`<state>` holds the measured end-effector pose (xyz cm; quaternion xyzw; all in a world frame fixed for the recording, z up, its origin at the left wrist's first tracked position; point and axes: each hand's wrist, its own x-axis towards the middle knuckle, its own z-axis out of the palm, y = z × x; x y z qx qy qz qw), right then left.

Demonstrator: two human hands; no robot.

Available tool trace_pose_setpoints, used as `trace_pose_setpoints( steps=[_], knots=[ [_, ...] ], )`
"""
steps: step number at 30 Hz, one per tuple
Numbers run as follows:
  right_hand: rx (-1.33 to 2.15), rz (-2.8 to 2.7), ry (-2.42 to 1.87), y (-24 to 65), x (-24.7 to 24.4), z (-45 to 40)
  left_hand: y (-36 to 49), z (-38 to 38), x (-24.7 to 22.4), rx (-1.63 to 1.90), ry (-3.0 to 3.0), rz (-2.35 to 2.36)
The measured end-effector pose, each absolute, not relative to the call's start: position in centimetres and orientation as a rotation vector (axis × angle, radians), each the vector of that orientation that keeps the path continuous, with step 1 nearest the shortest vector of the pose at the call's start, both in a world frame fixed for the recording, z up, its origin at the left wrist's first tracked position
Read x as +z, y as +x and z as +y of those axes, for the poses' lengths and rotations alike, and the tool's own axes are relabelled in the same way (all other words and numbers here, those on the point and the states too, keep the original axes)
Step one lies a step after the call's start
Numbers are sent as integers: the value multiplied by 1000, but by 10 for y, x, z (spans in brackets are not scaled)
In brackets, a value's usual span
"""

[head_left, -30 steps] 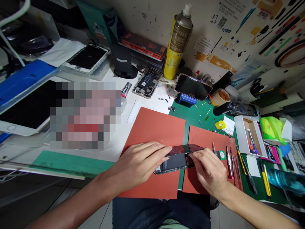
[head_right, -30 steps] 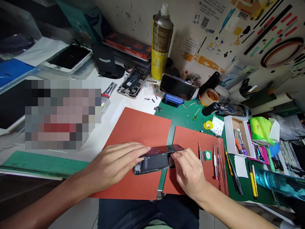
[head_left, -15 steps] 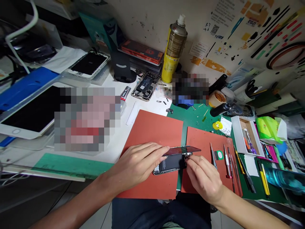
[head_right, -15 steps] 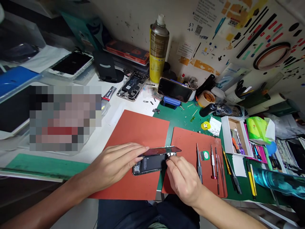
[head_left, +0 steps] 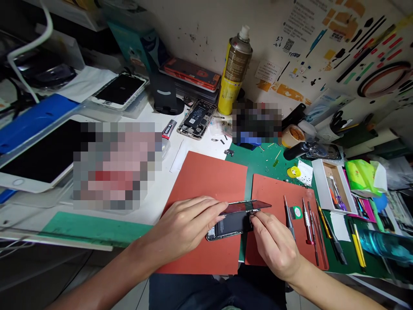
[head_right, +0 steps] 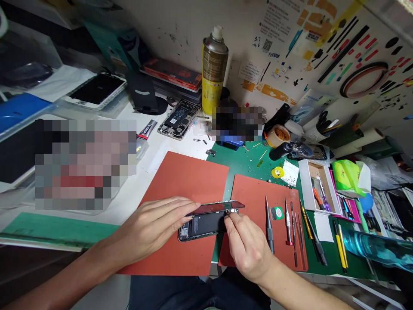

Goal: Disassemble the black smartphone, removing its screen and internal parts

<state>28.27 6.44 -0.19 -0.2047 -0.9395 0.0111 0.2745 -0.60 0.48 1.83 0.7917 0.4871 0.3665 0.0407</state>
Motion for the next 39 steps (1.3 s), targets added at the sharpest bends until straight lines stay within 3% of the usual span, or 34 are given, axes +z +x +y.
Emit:
trace_pose_setpoints(
  steps=[31,39],
  knots=[
    [-204,-2535,-455,256,21,75,-7,6,16,1124,2411,1540],
    [-34,-2556,-401,274,32,50,-7,7,18,1139,2426,1569]
  ],
)
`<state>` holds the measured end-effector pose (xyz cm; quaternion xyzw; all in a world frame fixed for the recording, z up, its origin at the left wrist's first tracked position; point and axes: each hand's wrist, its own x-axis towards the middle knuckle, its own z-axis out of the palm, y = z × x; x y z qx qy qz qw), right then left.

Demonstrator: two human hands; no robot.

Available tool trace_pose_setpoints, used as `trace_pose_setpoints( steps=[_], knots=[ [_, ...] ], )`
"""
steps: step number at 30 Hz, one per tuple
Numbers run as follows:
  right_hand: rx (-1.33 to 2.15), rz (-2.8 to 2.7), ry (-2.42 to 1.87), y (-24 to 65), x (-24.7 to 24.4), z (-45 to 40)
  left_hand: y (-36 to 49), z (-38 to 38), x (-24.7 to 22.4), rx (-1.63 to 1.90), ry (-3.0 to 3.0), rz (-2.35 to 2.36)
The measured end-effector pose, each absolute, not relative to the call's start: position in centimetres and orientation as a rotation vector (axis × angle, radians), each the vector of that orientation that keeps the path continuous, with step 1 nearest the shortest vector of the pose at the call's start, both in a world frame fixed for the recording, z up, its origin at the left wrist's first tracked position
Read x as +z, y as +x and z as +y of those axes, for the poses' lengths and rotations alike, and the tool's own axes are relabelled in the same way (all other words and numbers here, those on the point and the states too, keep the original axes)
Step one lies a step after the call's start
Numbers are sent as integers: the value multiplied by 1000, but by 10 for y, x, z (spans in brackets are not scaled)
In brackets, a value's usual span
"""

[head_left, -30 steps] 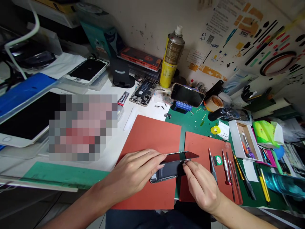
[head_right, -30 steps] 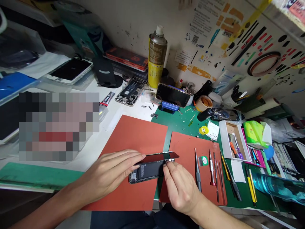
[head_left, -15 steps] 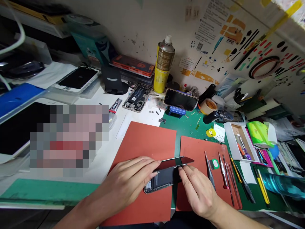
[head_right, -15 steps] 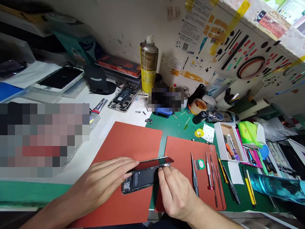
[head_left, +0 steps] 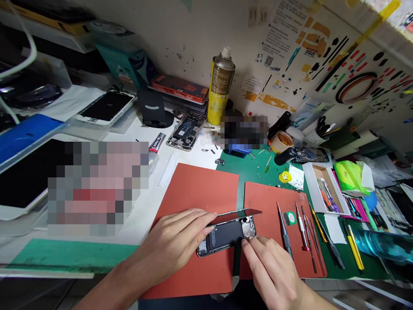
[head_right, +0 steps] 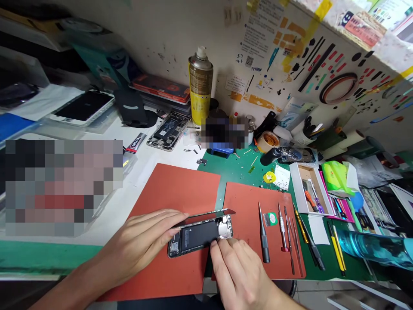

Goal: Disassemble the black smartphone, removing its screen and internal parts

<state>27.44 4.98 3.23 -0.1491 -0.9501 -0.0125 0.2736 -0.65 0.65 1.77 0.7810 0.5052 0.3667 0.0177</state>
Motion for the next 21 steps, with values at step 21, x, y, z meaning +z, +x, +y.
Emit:
trace_pose_setpoints(
  steps=[21],
  knots=[
    [375,-2246,-1063,298,14,8,-6,7,15,1001,2118,1742]
  ],
)
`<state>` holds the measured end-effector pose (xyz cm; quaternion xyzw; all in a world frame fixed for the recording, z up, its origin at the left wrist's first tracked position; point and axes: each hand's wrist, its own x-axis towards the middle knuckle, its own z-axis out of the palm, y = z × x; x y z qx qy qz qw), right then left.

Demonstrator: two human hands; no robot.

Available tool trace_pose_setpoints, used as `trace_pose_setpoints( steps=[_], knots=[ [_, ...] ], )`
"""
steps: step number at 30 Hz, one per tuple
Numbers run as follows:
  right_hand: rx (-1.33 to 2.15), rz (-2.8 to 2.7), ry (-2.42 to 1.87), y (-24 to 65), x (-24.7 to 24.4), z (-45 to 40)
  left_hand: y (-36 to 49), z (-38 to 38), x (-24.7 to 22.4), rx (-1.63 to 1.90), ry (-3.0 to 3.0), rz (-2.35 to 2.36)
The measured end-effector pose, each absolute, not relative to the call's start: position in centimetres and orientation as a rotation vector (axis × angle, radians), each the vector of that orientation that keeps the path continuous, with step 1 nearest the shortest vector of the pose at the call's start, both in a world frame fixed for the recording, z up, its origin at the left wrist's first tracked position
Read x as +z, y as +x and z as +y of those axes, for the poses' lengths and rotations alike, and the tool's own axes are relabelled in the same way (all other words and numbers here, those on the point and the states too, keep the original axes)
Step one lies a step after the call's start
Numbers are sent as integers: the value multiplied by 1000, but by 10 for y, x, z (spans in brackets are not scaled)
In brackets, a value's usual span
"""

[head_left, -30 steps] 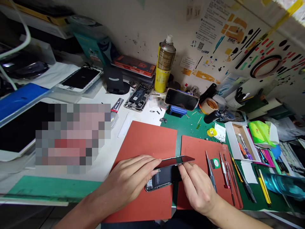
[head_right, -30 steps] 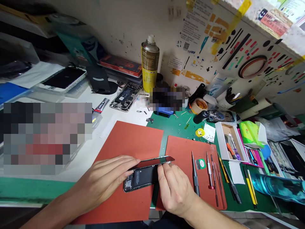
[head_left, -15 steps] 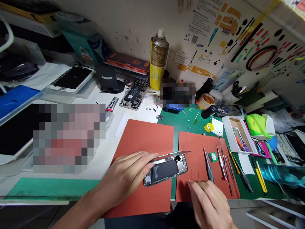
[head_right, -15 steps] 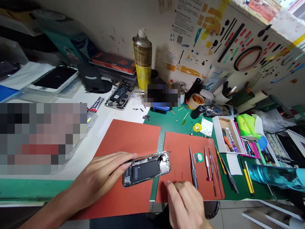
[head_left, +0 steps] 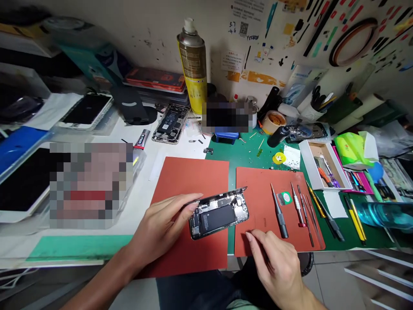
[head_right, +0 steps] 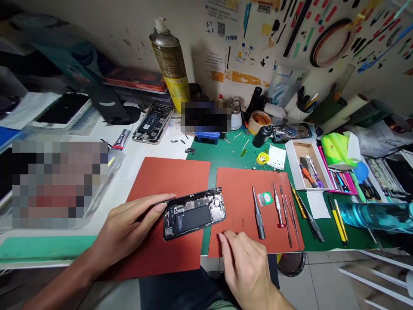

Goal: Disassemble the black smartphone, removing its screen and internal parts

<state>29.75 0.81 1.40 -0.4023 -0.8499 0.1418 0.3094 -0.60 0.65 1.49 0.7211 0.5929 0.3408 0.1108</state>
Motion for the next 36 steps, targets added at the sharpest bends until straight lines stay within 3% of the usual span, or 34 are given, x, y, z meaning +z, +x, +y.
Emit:
trace_pose_setpoints(
  steps=[8,36],
  knots=[
    [476,-2215,-1138,294,13,12,-4,5,14,1023,2141,1726],
    [243,-2372,-1017,281,36,19,-6,0,5,1146,2109,1606]
  ],
)
